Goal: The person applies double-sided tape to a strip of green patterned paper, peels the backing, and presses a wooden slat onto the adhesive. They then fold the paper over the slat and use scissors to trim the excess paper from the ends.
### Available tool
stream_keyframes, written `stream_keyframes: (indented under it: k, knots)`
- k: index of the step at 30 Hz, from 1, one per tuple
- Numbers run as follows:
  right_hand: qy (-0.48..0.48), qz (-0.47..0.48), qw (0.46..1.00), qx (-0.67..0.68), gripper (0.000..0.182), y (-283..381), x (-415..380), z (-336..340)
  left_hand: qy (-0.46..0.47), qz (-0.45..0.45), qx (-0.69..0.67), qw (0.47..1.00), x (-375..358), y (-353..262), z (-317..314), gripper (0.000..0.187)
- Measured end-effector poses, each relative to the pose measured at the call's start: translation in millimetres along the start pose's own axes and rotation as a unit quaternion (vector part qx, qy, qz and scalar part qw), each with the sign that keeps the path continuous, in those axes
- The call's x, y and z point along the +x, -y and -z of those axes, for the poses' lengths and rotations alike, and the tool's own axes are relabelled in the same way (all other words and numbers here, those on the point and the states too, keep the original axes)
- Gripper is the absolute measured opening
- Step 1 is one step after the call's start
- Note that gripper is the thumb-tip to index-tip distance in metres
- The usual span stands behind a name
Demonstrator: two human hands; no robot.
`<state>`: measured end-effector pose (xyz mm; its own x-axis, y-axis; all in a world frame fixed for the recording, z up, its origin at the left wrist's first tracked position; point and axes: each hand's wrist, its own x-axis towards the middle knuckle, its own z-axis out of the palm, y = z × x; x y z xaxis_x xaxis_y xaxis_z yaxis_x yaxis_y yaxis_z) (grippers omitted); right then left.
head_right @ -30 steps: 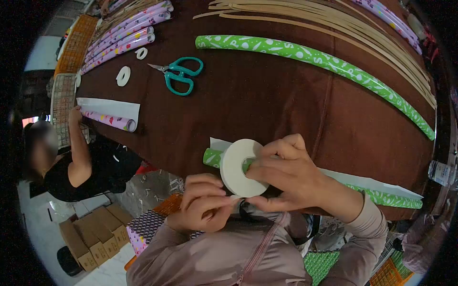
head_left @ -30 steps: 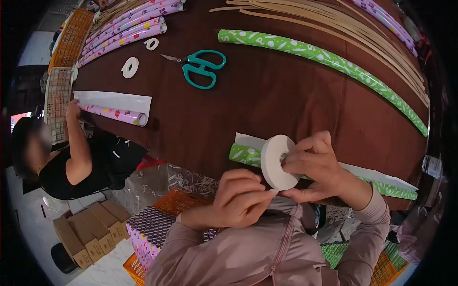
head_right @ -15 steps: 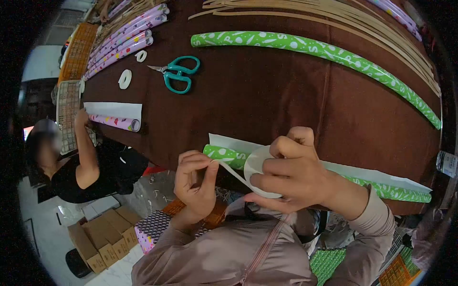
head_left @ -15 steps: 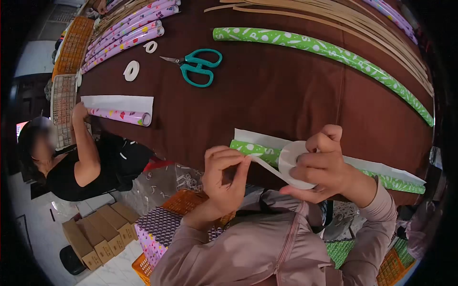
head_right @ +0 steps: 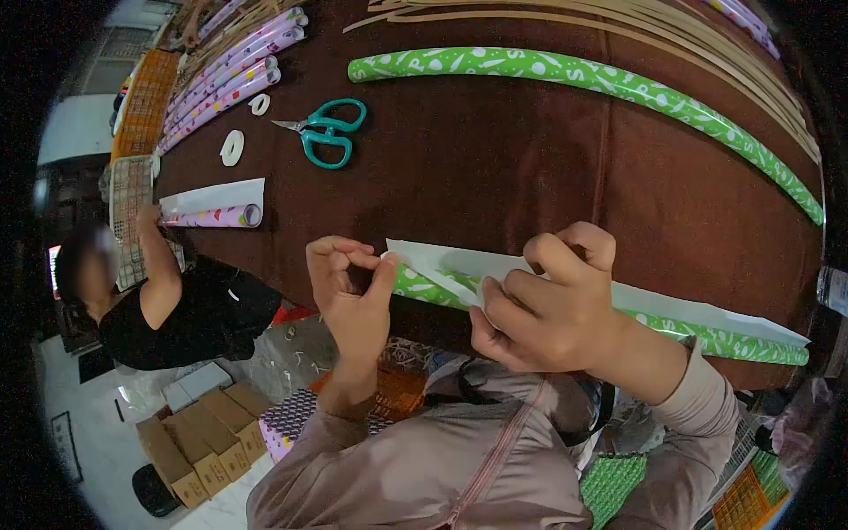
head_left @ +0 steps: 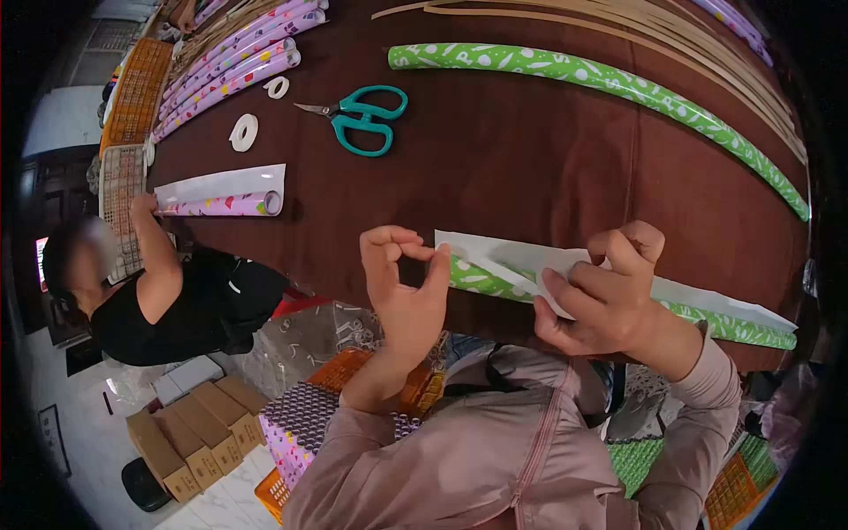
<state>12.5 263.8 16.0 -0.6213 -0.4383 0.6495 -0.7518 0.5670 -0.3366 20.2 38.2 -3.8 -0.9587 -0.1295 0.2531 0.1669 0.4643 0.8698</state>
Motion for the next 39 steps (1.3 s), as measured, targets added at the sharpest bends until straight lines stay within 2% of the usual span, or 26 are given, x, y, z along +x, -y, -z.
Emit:
stream_keyframes:
  k: [2,5,8,12,14,17,20,27,36,38,39]
  knots:
    - [-0.017,-0.019,0.998,-0.053,0.019,4,2,1,0.008,0.003,-0.004,1.0,1,8,0,0.034]
    - [-0.013,-0.053,0.993,-0.105,0.018,4,4,2,-0.007,0.035,0.037,0.999,-3,10,-2,0.037]
    - [0.005,-0.076,0.987,-0.139,0.016,7,7,5,-0.002,0.025,0.028,0.999,-3,11,-2,0.038]
    - [0.012,-0.052,0.985,-0.167,0.014,9,1,2,-0.011,0.01,0.039,0.999,-2,10,-4,0.037]
    - [-0.003,-0.039,0.977,-0.211,0.014,11,-2,-2,-0.02,0.061,-0.019,0.998,-2,4,-6,0.036]
    - [0.007,-0.025,0.97,-0.242,0.014,13,-6,-2,-0.025,0.079,-0.017,0.996,-1,4,-7,0.036]
    - [0.01,-0.03,0.971,-0.237,0.015,15,-4,-2,0.0,0.037,0.033,0.999,2,6,-3,0.036]
    - [0.003,-0.055,0.974,-0.218,0.014,9,1,-17,0.004,0.035,0.062,0.997,12,20,-2,0.035]
    - [0.037,-0.089,0.981,-0.166,0.014,9,5,-16,0.014,0.114,0.014,0.993,19,15,-2,0.03]
    - [0.038,-0.09,0.981,-0.17,0.014,9,4,-16,0.009,0.046,0.057,0.997,18,21,-3,0.03]
    - [0.038,-0.09,0.981,-0.17,0.014,9,4,-16,0.009,0.047,0.057,0.997,17,20,-3,0.03]
